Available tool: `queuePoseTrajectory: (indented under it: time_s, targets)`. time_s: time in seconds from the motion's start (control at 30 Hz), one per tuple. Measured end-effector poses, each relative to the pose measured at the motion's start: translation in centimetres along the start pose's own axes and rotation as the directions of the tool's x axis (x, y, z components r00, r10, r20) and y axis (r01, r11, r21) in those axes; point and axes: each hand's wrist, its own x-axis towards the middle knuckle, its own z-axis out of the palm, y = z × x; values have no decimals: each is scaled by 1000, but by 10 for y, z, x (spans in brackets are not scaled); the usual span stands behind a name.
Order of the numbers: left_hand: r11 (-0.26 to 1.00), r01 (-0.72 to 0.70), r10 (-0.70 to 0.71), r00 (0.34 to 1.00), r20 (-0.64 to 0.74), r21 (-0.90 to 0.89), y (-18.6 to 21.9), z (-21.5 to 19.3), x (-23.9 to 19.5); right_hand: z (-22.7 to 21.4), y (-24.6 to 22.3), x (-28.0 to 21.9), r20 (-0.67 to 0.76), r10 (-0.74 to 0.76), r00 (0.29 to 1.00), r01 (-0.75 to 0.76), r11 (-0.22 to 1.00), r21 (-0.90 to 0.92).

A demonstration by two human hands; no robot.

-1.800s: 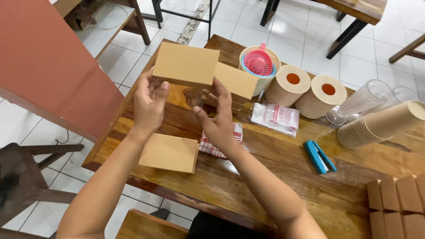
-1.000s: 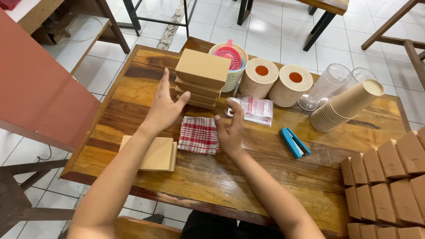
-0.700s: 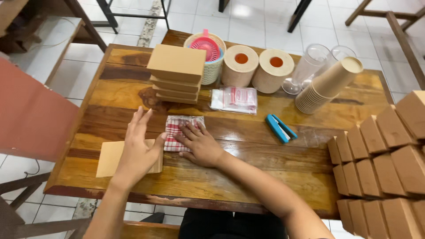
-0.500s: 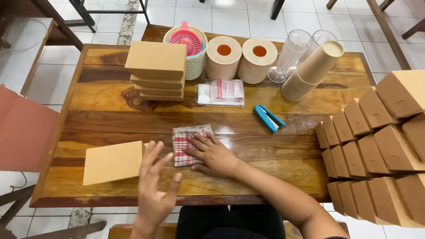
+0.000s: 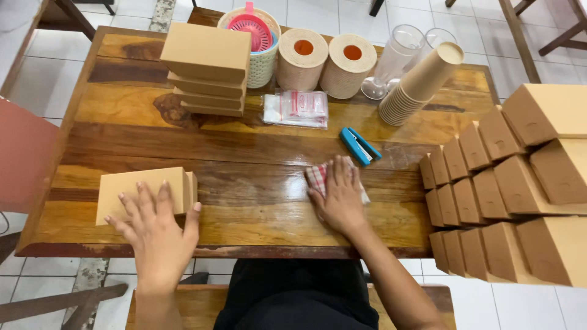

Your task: The person assembles a cardboard box by hand, places a plastic bag inside, and staples it to the box's edges using a stapler.

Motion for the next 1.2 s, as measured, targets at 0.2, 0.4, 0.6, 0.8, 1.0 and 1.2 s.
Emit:
queuePoseTrajectory:
  time_s: [0.2, 0.4, 0.6, 0.8, 1.0, 1.2]
  targets:
    - [997, 70, -69, 997, 28, -28, 7, 5, 3, -42, -105, 52, 159, -343, 926, 327, 937, 121]
    - [992, -17, 24, 998, 57, -126, 62, -8, 2, -5, -92, -52, -238, -614, 752, 657, 725, 205]
    - [651, -674, 723, 690, 18, -349, 177, 91, 18, -32, 20, -118, -37, 93, 995, -76, 944, 322]
    - [602, -773, 793, 608, 39, -200, 303, 224, 57, -5, 82, -119, -155, 275, 949, -249, 953, 171]
    - [544, -820, 834, 552, 6, -178, 272, 239, 75, 0, 96, -88, -132, 334, 933, -317, 939, 136]
    - [540, -794, 828, 560, 10, -278, 224, 229, 80, -3, 118, -28, -109, 316, 942, -303, 945, 122]
